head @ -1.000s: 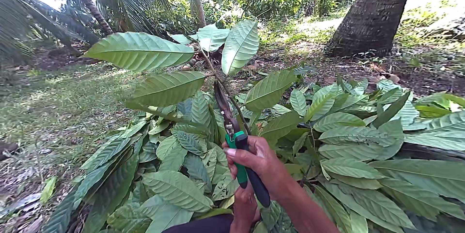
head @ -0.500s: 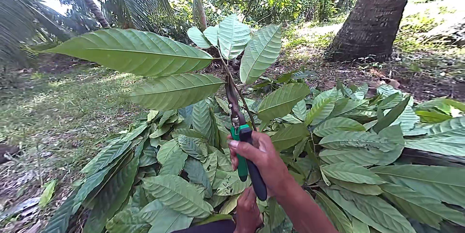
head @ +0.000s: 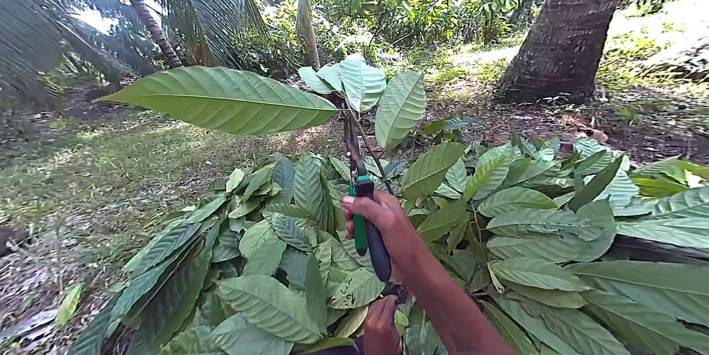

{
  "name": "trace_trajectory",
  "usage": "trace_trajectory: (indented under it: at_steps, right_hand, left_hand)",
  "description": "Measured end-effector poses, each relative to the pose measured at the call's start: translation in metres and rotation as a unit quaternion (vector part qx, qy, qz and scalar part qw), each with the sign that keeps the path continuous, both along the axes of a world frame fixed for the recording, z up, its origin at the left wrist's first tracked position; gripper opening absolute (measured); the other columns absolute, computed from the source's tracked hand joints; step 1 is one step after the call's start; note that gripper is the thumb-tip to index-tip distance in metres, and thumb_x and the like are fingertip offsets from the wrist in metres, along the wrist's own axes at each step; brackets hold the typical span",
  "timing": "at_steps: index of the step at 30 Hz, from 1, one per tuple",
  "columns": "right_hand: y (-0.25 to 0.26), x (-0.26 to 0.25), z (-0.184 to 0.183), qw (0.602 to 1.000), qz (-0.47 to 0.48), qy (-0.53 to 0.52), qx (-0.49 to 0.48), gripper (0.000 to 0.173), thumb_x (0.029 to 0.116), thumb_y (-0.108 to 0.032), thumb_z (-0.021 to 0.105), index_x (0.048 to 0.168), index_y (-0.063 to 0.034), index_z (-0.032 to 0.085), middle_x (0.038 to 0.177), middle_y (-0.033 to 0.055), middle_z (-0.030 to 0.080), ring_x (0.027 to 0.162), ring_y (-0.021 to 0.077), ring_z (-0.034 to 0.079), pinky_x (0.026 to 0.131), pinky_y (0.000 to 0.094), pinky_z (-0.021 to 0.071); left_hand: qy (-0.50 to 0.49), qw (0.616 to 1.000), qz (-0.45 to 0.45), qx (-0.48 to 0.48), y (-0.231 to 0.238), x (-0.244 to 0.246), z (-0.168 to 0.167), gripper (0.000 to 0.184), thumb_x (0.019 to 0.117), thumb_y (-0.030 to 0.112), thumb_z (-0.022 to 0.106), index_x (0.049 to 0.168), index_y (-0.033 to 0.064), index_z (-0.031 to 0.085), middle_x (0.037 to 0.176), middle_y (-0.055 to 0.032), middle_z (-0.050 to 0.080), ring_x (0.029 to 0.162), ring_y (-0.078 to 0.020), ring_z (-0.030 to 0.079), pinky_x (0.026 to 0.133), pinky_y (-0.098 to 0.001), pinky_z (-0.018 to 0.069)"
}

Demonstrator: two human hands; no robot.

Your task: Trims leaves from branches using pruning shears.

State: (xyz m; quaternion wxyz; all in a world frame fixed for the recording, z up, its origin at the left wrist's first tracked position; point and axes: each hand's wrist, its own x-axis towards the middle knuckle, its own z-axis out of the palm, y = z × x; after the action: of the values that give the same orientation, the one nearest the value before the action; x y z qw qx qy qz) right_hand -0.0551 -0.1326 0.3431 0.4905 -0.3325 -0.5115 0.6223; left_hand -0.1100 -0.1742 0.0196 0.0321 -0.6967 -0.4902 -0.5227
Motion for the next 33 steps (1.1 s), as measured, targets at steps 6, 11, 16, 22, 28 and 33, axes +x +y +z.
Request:
trace_trajectory:
  at_steps: [6, 11, 16, 22, 28, 33]
  right_hand:
    - [0.010, -0.008, 0.001, 0.999, -0.039, -0.025, 0.004, 0.023, 0.0961, -0.025, 0.064, 0.098, -0.0020, 0.061, 0.072, 0.0026, 0.060, 0.060, 0.0113, 0.061, 0.060, 0.0269, 0.0559]
    - [0.017, -0.012, -0.002, 0.996, -0.068, -0.045, 0.023, 0.021, 0.0961, -0.023, 0.066, 0.091, -0.0033, 0.063, 0.067, 0.0014, 0.058, 0.055, 0.0102, 0.058, 0.057, 0.0261, 0.0542]
    - [0.022, -0.015, -0.013, 0.994, -0.090, -0.051, 0.047, 0.019, 0.0920, -0.021, 0.072, 0.090, -0.0031, 0.066, 0.064, 0.0011, 0.059, 0.049, 0.0092, 0.055, 0.051, 0.0243, 0.0512]
    - [0.013, -0.012, -0.021, 0.995, -0.047, -0.071, 0.052, 0.026, 0.0903, -0.027, 0.070, 0.101, -0.0031, 0.066, 0.069, -0.0001, 0.059, 0.055, 0.0091, 0.057, 0.056, 0.0253, 0.0522]
    - [-0.061, 0.056, -0.054, 0.988, 0.028, -0.042, 0.147, 0.061, 0.0867, -0.043, 0.068, 0.123, 0.0048, 0.059, 0.090, -0.0027, 0.065, 0.077, 0.0031, 0.062, 0.070, 0.0211, 0.0543]
    - [-0.106, 0.109, -0.130, 0.986, -0.051, -0.153, 0.050, 0.072, 0.0813, -0.052, 0.071, 0.126, 0.0031, 0.057, 0.091, -0.0046, 0.063, 0.077, 0.0022, 0.060, 0.068, 0.0199, 0.0523]
  left_hand:
    - [-0.001, 1.000, -0.008, 0.007, 0.001, 0.000, -0.010, 0.018, 0.0859, 0.004, 0.061, 0.091, -0.0054, 0.075, 0.088, -0.0140, 0.076, 0.082, -0.0209, 0.076, 0.080, -0.0291, 0.0606]
    - [-0.001, 1.000, -0.001, 0.007, 0.002, 0.001, -0.013, 0.018, 0.0867, 0.004, 0.060, 0.091, -0.0052, 0.076, 0.088, -0.0140, 0.077, 0.082, -0.0201, 0.076, 0.080, -0.0279, 0.0605]
    - [0.002, 1.000, -0.008, 0.002, 0.003, -0.002, -0.015, 0.019, 0.0852, 0.005, 0.061, 0.092, -0.0052, 0.076, 0.089, -0.0133, 0.077, 0.082, -0.0197, 0.076, 0.081, -0.0281, 0.0604]
    - [0.004, 1.000, 0.003, 0.011, 0.002, -0.001, -0.019, 0.019, 0.0843, 0.006, 0.061, 0.090, -0.0057, 0.075, 0.088, -0.0140, 0.076, 0.082, -0.0206, 0.076, 0.079, -0.0283, 0.0606]
    - [-0.039, 0.999, -0.025, -0.022, 0.016, -0.012, -0.014, 0.021, 0.0906, -0.002, 0.056, 0.098, -0.0024, 0.075, 0.090, -0.0114, 0.075, 0.080, -0.0182, 0.074, 0.076, -0.0302, 0.0622]
    - [-0.091, 0.986, -0.076, -0.117, 0.012, -0.021, 0.049, 0.021, 0.0918, 0.001, 0.061, 0.105, -0.0100, 0.074, 0.094, -0.0165, 0.077, 0.084, -0.0237, 0.076, 0.082, -0.0371, 0.0620]
